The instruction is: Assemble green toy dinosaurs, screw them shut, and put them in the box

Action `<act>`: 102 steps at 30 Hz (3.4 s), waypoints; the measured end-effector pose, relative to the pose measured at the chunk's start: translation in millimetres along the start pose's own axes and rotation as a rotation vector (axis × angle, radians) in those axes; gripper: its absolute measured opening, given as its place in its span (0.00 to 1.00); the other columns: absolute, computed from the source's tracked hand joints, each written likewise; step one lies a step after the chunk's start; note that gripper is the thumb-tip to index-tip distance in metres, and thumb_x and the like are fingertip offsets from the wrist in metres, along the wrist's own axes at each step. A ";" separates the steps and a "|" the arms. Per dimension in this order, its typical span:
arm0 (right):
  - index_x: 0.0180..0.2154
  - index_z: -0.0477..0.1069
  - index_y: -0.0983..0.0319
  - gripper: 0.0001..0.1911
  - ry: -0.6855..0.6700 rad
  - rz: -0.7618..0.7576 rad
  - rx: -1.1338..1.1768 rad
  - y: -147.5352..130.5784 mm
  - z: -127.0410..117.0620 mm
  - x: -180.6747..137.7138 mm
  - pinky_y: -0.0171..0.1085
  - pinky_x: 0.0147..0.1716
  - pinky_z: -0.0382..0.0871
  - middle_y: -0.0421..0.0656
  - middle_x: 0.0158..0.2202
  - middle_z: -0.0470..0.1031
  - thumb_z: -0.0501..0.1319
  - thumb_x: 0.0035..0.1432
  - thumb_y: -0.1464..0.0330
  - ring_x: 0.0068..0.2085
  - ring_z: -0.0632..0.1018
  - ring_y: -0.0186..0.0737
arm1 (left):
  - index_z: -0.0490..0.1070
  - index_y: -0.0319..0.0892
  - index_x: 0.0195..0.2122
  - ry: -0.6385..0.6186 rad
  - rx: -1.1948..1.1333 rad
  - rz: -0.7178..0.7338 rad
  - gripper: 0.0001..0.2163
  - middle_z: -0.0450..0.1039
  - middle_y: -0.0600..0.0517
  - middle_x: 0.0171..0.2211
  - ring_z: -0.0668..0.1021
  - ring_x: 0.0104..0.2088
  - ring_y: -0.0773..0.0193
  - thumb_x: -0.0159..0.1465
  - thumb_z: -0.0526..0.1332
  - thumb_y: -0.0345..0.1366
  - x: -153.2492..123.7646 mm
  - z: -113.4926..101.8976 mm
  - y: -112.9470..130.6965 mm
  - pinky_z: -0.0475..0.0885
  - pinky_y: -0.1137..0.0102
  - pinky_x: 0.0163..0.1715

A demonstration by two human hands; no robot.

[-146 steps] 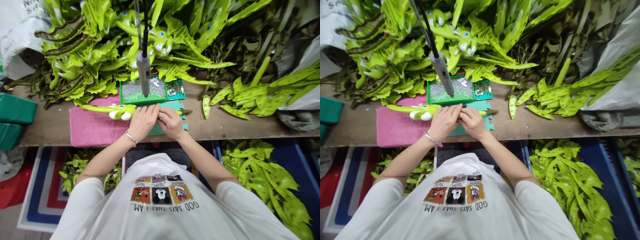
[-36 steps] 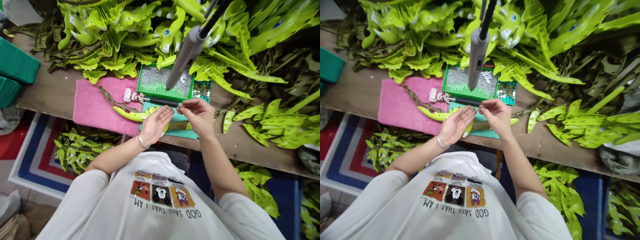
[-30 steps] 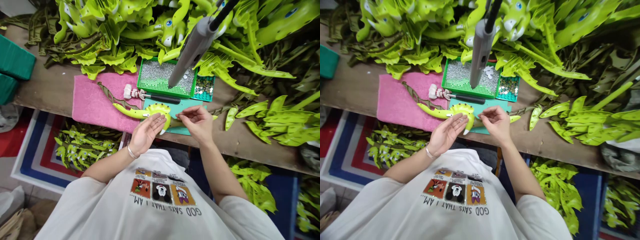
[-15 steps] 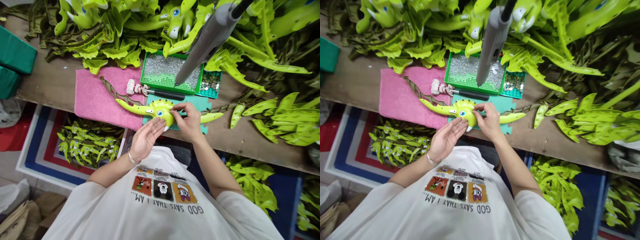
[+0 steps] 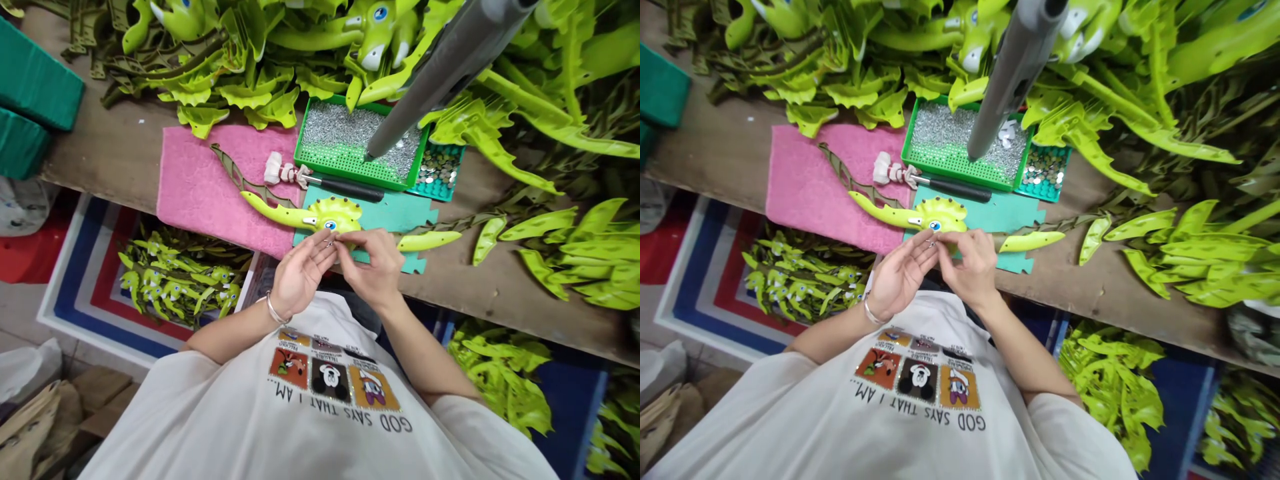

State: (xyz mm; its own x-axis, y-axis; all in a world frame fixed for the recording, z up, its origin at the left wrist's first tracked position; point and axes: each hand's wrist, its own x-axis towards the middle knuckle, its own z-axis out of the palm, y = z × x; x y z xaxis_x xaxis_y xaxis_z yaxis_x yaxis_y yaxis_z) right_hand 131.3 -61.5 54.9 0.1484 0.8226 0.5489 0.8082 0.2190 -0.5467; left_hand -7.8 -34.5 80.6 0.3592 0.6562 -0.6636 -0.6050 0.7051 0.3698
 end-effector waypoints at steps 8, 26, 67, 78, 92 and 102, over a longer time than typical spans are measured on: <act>0.38 0.66 0.57 0.09 -0.075 0.189 0.196 -8.3 18.9 4.9 0.38 0.32 0.72 0.38 0.33 0.78 0.64 0.57 0.73 0.31 0.77 0.36 | 0.78 0.34 0.44 0.044 -0.033 0.075 0.14 0.81 0.41 0.48 0.75 0.62 0.56 0.70 0.52 0.29 -1.0 -3.0 6.0 0.63 0.60 0.67; 0.39 0.68 0.57 0.06 -0.101 -0.171 0.006 -9.3 32.8 18.3 0.44 0.38 0.62 0.38 0.31 0.79 0.63 0.61 0.71 0.33 0.76 0.39 | 0.71 0.32 0.58 0.116 -0.106 0.111 0.18 0.77 0.38 0.55 0.75 0.62 0.56 0.71 0.50 0.31 -0.1 -10.8 21.5 0.64 0.61 0.66; 0.41 0.66 0.57 0.09 -0.101 -0.045 -0.003 -26.4 30.2 8.5 0.43 0.39 0.64 0.39 0.33 0.80 0.64 0.60 0.70 0.35 0.79 0.41 | 0.75 0.32 0.52 0.115 -0.101 0.131 0.16 0.79 0.39 0.53 0.74 0.62 0.55 0.71 0.50 0.30 -7.0 -12.7 19.2 0.65 0.61 0.66; 0.41 0.64 0.58 0.05 -0.240 -0.016 0.054 -18.6 75.0 37.9 0.45 0.40 0.65 0.45 0.36 0.75 0.56 0.62 0.71 0.38 0.75 0.46 | 0.68 0.35 0.62 0.177 -0.192 0.234 0.20 0.77 0.40 0.55 0.74 0.62 0.57 0.71 0.50 0.31 -0.3 -24.0 34.9 0.65 0.61 0.66; 0.40 0.68 0.59 0.06 -0.358 -0.231 -0.017 -12.8 80.2 50.3 0.43 0.37 0.66 0.44 0.31 0.77 0.55 0.63 0.72 0.35 0.76 0.45 | 0.73 0.33 0.57 0.193 -0.182 0.250 0.18 0.78 0.41 0.54 0.75 0.62 0.58 0.72 0.49 0.30 1.8 -25.0 39.7 0.67 0.64 0.65; 0.34 0.68 0.59 0.07 -0.312 -0.384 0.070 -36.5 91.2 52.7 0.39 0.33 0.67 0.41 0.26 0.74 0.54 0.66 0.72 0.29 0.75 0.40 | 0.77 0.33 0.47 0.252 -0.194 0.332 0.17 0.80 0.42 0.49 0.74 0.63 0.58 0.73 0.48 0.31 5.0 -22.1 46.5 0.66 0.63 0.66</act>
State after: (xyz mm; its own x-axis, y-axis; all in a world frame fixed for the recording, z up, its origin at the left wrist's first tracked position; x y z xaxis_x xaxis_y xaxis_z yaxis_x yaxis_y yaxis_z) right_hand 57.7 21.7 46.1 -0.3387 0.7912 0.5092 0.7293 0.5627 -0.3892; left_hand -49.8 -4.4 80.0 -0.0459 0.7358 -0.6757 -0.7884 0.3887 0.4768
